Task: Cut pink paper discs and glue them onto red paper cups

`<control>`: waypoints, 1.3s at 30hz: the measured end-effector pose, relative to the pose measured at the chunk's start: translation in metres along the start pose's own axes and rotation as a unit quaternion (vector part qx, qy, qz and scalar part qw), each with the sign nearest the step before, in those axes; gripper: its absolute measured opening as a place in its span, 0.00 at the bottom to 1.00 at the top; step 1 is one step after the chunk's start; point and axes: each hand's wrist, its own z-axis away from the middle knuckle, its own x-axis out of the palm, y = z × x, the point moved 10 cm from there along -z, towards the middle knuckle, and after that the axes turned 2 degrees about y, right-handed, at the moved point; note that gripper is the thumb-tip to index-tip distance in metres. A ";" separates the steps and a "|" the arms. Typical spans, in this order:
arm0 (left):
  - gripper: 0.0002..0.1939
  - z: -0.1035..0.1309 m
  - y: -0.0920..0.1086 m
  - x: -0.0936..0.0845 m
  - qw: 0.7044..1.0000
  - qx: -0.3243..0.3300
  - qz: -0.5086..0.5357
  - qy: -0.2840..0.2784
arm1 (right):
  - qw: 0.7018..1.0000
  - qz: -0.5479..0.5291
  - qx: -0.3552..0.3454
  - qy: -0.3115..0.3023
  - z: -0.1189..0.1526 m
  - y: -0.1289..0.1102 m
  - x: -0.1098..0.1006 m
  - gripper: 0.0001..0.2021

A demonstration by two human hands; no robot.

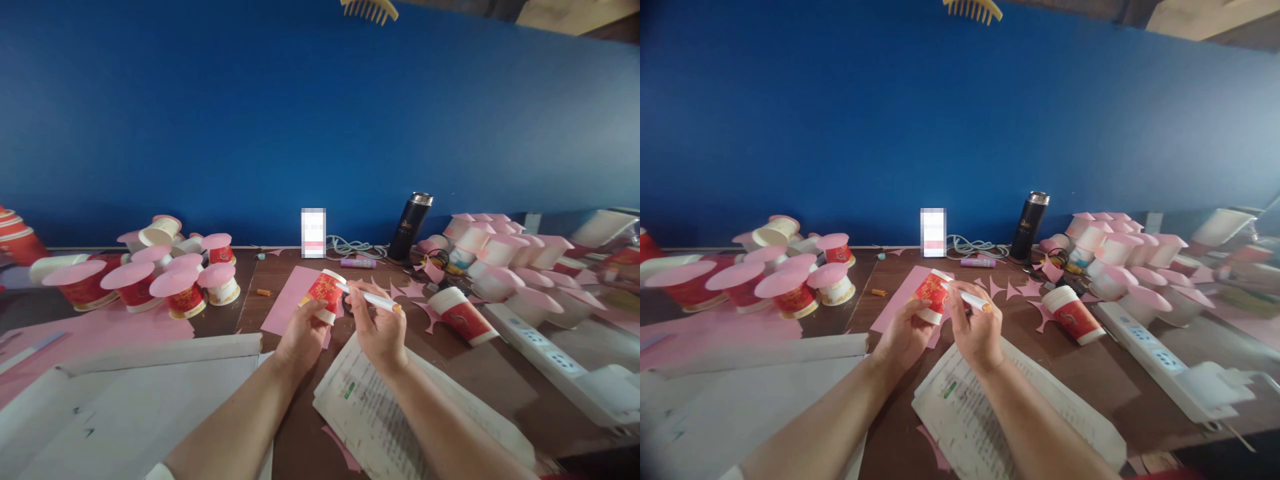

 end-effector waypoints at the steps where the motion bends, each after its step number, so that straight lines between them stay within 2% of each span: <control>1: 0.07 0.000 0.000 0.000 1.000 0.001 -0.001 -0.001 | 1.000 0.007 -0.002 -0.001 0.000 -0.001 0.000 0.09; 9: 0.07 -0.004 -0.002 -0.001 1.000 -0.006 -0.003 -0.020 | 1.000 0.025 -0.006 -0.006 -0.001 -0.006 -0.001 0.09; 14: 0.06 -0.003 -0.002 -0.004 1.000 -0.007 -0.005 0.001 | 1.000 0.010 -0.002 -0.004 -0.001 -0.004 -0.001 0.08; 20: 0.07 0.001 0.000 0.003 0.999 0.003 -0.031 -0.018 | 0.999 -0.033 0.004 0.002 0.000 0.000 -0.002 0.09; 27: 0.08 0.002 -0.001 0.008 0.998 0.008 -0.050 -0.043 | 1.000 -0.015 -0.009 -0.004 -0.001 -0.004 0.000 0.09; 39: 0.05 0.000 0.003 0.000 1.000 -0.012 0.001 -0.001 | 1.000 0.013 -0.012 0.000 -0.001 -0.004 -0.001 0.08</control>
